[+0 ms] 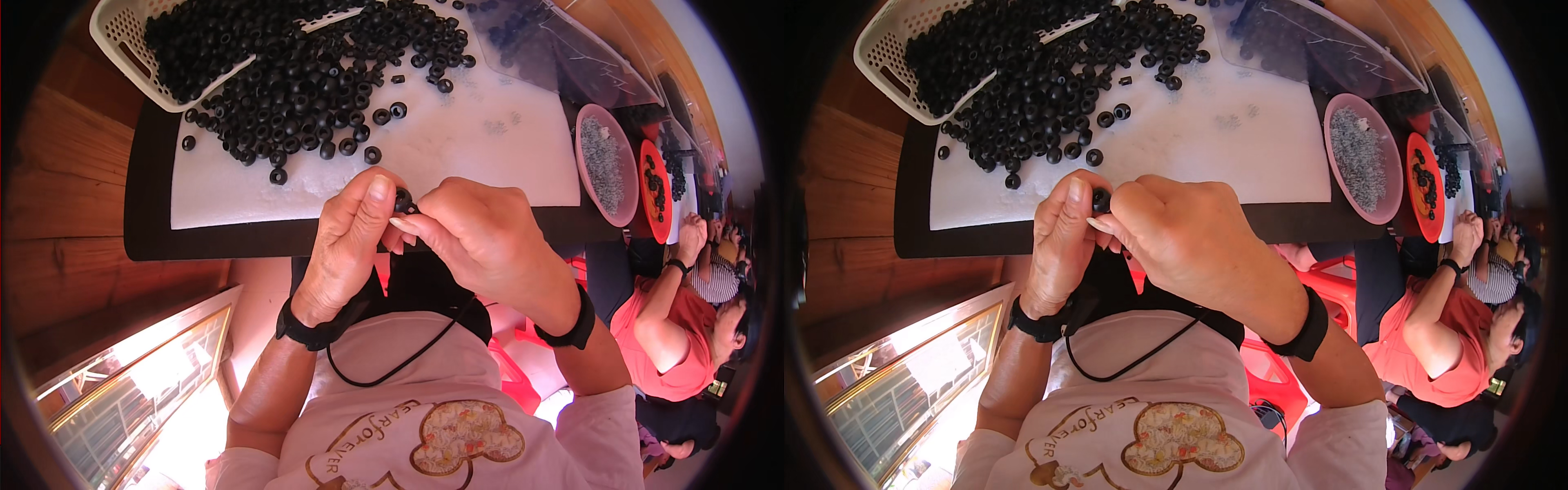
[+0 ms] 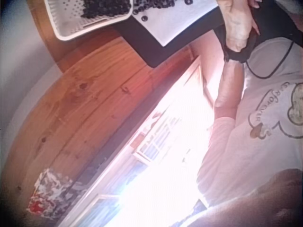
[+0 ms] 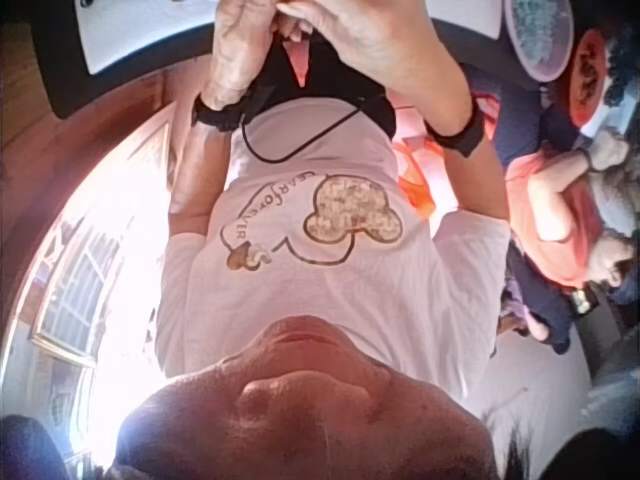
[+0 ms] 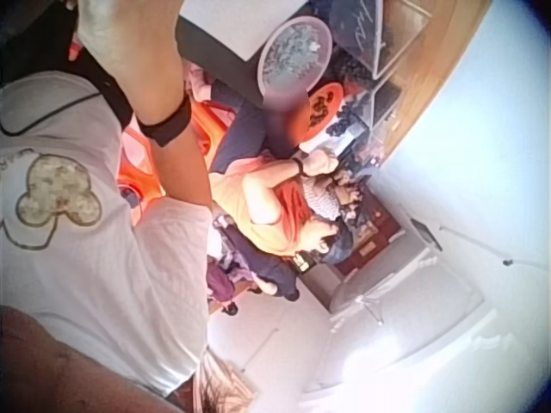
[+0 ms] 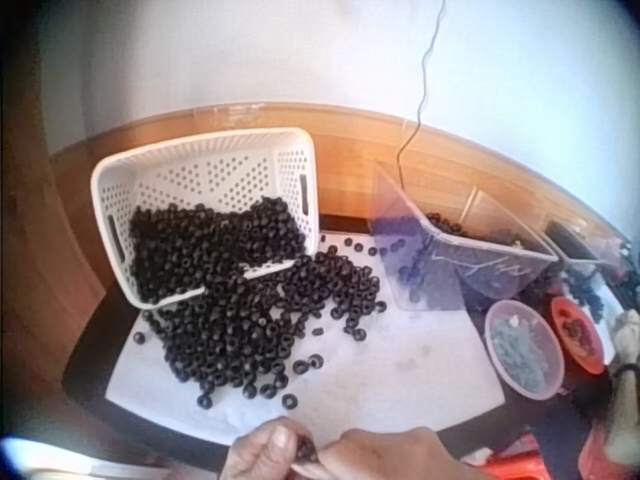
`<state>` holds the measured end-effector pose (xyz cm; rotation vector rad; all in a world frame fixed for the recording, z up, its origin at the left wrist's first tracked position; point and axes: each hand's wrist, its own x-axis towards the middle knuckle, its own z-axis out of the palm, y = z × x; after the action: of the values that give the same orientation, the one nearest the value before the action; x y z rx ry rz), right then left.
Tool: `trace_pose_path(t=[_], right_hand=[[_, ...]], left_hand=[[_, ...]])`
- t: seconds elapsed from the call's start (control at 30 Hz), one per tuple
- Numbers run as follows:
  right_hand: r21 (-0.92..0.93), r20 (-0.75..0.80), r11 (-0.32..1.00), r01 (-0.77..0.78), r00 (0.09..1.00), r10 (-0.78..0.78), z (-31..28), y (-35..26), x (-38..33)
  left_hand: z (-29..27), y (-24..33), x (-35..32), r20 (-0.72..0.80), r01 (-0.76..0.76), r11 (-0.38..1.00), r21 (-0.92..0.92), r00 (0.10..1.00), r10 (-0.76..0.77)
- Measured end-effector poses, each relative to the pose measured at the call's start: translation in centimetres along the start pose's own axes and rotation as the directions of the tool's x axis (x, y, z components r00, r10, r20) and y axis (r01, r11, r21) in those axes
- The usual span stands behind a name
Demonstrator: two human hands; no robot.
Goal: Manually assemble small white plastic inserts into black circular rings at a workstation.
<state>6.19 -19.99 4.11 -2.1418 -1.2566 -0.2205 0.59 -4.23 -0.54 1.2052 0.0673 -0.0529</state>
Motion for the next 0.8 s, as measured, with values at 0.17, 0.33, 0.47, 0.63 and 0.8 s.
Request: trace_pose_path(t=[0.17, 0.33, 0.47, 0.63, 0.8], right_hand=[[0.461, 0.218, 0.811, -0.36, 0.932, 0.289, -0.7, -0.1, 0.4], [0.622, 0.512, 0.513, -0.591, 0.803, 0.304, -1.5, 1.4, 1.5], [0.647, 0.578, 0.44, -0.623, 0.777, 0.249, -1.6, 1.7, 2.0], [0.722, 0.382, 0.439, -0.535, 0.837, 0.391, -0.5, 1.1, 1.1], [0.328, -0.044, 0.942, -0.077, 0.994, 0.097, 0.6, 1.4, 0.2]], left_hand=[[-0.5, -0.1, -0.2, 0.03, -0.026, 0.999, 0.027, 0.999, 0.025], [-0.9, 0.6, 0.1, 0.2, -0.002, 0.993, 0.116, 0.979, -0.021], [-0.8, 1.0, 0.1, 0.204, 0.07, 0.996, 0.056, 0.976, -0.08], [0.3, 0.9, 0.2, 0.008, 0.086, 0.996, 0.001, 0.996, -0.086], [-0.2, 0.2, 0.1, 0.001, 0.056, 0.998, -0.024, 0.998, -0.056]])
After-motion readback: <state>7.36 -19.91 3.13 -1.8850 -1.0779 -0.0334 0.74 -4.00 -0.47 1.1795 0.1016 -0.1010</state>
